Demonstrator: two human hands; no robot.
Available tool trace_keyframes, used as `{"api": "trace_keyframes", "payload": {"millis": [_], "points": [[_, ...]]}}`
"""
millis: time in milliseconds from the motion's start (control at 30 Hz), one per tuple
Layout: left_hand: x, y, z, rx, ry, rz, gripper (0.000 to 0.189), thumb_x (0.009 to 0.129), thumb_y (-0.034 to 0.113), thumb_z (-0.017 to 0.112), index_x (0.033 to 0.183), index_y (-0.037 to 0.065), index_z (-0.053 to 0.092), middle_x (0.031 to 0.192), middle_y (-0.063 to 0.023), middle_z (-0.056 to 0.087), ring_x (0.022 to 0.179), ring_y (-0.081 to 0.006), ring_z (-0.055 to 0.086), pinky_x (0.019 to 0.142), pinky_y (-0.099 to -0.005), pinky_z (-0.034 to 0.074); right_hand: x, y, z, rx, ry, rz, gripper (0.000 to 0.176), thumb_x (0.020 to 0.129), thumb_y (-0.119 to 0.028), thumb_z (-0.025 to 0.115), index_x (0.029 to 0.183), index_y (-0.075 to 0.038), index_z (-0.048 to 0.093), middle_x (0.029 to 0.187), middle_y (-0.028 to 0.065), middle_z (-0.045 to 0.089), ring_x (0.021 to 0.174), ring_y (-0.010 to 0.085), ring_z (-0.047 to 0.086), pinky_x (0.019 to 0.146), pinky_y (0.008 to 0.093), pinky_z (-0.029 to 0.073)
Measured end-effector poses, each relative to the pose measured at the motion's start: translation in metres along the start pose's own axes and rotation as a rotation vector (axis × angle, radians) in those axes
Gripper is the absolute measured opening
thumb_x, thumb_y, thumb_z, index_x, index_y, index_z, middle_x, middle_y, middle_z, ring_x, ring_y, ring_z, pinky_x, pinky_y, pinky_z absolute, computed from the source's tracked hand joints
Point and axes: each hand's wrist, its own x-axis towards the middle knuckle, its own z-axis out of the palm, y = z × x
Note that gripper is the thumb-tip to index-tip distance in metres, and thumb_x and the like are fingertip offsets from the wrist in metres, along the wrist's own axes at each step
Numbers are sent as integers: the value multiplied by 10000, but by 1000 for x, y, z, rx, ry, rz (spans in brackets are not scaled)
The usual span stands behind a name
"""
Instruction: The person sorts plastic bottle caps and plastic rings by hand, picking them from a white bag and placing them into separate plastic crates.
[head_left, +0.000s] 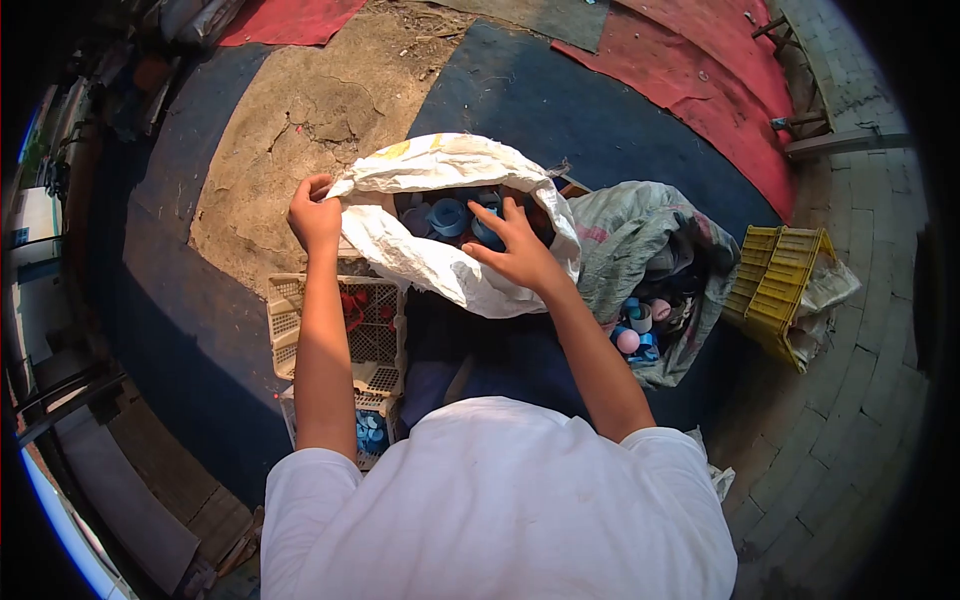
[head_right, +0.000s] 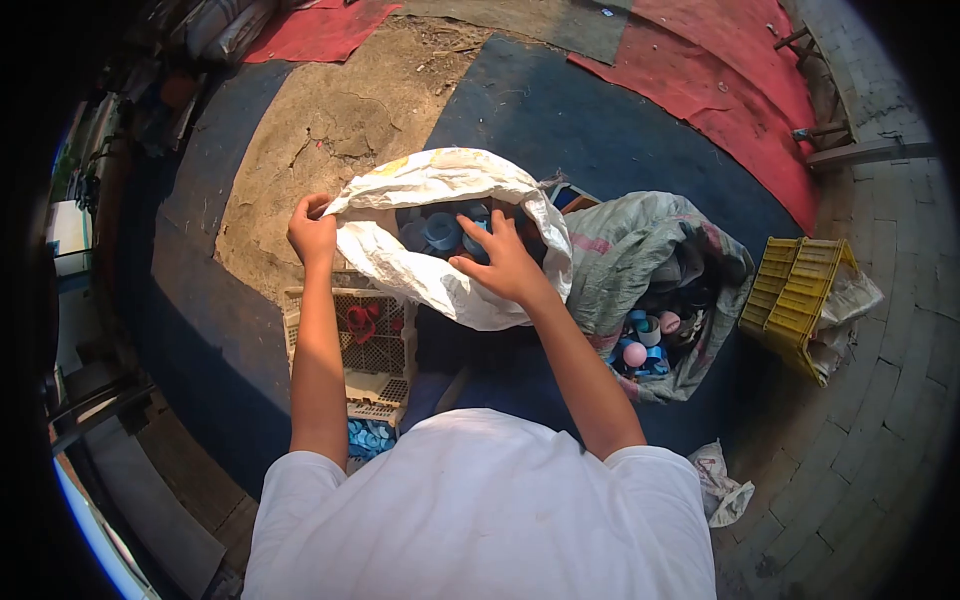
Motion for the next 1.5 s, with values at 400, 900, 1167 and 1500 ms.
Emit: {"api": "trace_keyframes", "payload": {"millis": [400,900,1167,1500], "points": [[-33,18,-2,178,-68,251,466,772,159,797,1217,88,680,1073,-99,731,977,-278,699,949,-414,516,-16,50,-29,-101,732,102,366,947,-268,701,1215,-21,670,1082,200,709,919,358,689,782,417,535],[32,28,105,-177,-1026,-86,382,948,411,716,1073,51,745,840,-83,732,740,-169,673,668,-325,519,25,200,-25,1220,179,720,257,1053,-275,575,1104,-43,675,864,13,693,672,143,628,595,323,515],[3,-29,101,-364,-645,-296,556,891,410,798,1183,-43,660,937,-45,733,789,-119,665,713,-276,523,24,208,-18,880,479,632,461,1007,-446,634,1084,7,665,922,64,685,740,191,642,712,340,544],[-119,50,12,548,-228,96,865,664,400,898,1349,75,483,1252,-211,542,1209,-394,516,1039,-488,440,-80,57,-8,-356,577,538,822,757,-387,862,1354,17,467,1091,239,660,990,441,629,928,474,503]]}}
